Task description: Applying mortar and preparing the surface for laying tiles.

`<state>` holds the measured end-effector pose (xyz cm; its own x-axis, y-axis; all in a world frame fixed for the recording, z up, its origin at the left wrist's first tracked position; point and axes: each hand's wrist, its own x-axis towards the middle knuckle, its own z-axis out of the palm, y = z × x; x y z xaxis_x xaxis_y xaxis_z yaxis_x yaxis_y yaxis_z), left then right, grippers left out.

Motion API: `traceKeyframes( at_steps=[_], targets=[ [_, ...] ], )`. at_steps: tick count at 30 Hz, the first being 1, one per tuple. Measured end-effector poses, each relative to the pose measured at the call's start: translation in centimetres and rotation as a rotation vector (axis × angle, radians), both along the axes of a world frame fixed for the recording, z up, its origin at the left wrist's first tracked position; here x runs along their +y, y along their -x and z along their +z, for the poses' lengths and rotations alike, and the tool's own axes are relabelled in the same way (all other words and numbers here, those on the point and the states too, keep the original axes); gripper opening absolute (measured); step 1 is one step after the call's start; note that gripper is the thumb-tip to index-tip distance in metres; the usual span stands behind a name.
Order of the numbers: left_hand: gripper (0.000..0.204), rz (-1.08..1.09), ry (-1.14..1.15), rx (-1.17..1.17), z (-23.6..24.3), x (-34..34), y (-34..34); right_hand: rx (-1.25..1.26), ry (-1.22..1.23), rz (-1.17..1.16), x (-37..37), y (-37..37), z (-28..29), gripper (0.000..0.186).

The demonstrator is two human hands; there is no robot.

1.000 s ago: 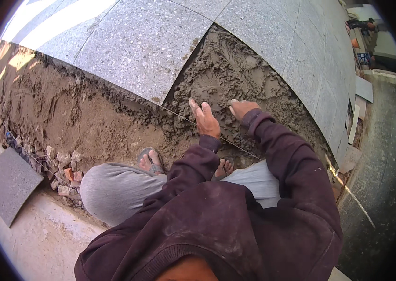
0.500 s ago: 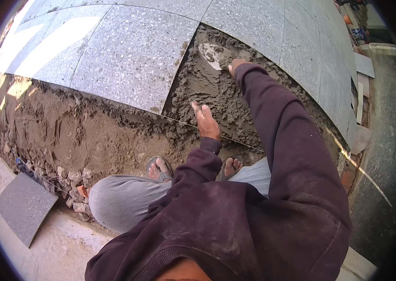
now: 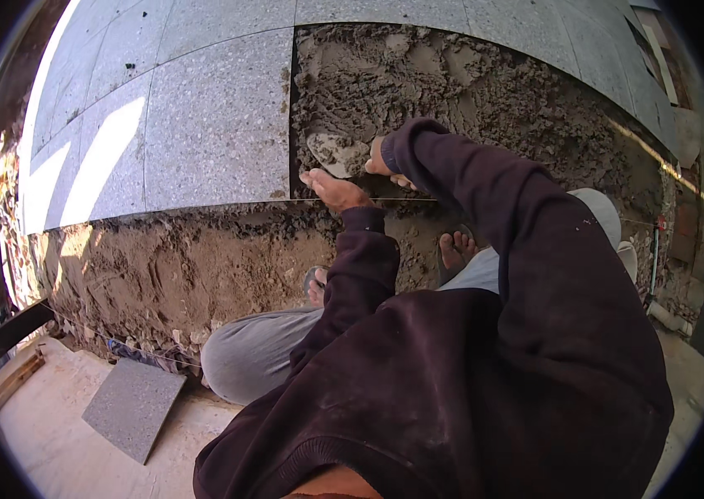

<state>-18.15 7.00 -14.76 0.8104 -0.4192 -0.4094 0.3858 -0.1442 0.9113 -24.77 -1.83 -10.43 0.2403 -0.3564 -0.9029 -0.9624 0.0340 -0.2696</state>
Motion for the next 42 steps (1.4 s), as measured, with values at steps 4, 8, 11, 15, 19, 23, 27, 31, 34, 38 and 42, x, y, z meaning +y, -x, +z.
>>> traceKeyframes(
  at_steps=[4, 8, 11, 15, 19, 23, 27, 31, 34, 38, 42],
  targets=[
    [0.06, -0.042, -0.025, 0.056, -0.8, 0.3, -0.2, -0.083, 0.321, 0.501, 1.7, 0.9, 0.0, 0.031],
    [0.056, -0.142, -0.155, -0.052, -0.8, -0.7, 0.0, -0.197, 0.359, 0.394, 2.5, 5.4, 3.1, 0.032],
    [0.028, -0.411, -0.487, -0.65, -1.3, -1.6, -0.7, -0.165, 0.438, 0.367, -0.4, 10.0, 8.1, 0.032],
    [0.04, -0.628, -0.517, -0.751, -3.5, -3.2, -1.4, -0.031, 0.547, 0.304, -4.6, 19.4, 14.3, 0.033],
    [0.049, -0.516, -0.213, -0.626, -4.2, -4.0, -0.5, 0.159, 0.612, 0.17, -6.1, 29.1, 16.2, 0.035],
    [0.054, -0.652, -0.122, -0.552, -2.9, -3.3, 0.2, 0.158, 0.854, -0.426, -0.4, 37.3, 11.4, 0.033],
    [0.057, -0.725, 0.056, -0.629, -1.6, -2.9, -2.6, 0.326, 0.675, -0.714, 4.9, 45.1, 5.3, 0.029],
    [0.062, -0.696, -0.068, -0.61, 0.6, -1.3, -8.5, 0.669, 0.797, -1.132, 5.1, 58.7, 0.8, 0.035],
    [0.062, -0.724, -0.16, -0.631, 2.1, 0.6, -11.2, 0.836, 0.632, -1.216, 4.1, 67.3, -2.8, 0.034],
    [0.061, -0.706, -0.161, -0.595, 2.4, 3.2, -10.6, 0.302, 0.722, -1.765, 3.8, 66.9, -5.9, 0.036],
    [0.055, -0.765, -0.128, -0.488, 0.5, 3.1, -7.0, 0.588, 0.631, -0.961, 3.4, 59.5, -4.1, 0.037]
  ],
)
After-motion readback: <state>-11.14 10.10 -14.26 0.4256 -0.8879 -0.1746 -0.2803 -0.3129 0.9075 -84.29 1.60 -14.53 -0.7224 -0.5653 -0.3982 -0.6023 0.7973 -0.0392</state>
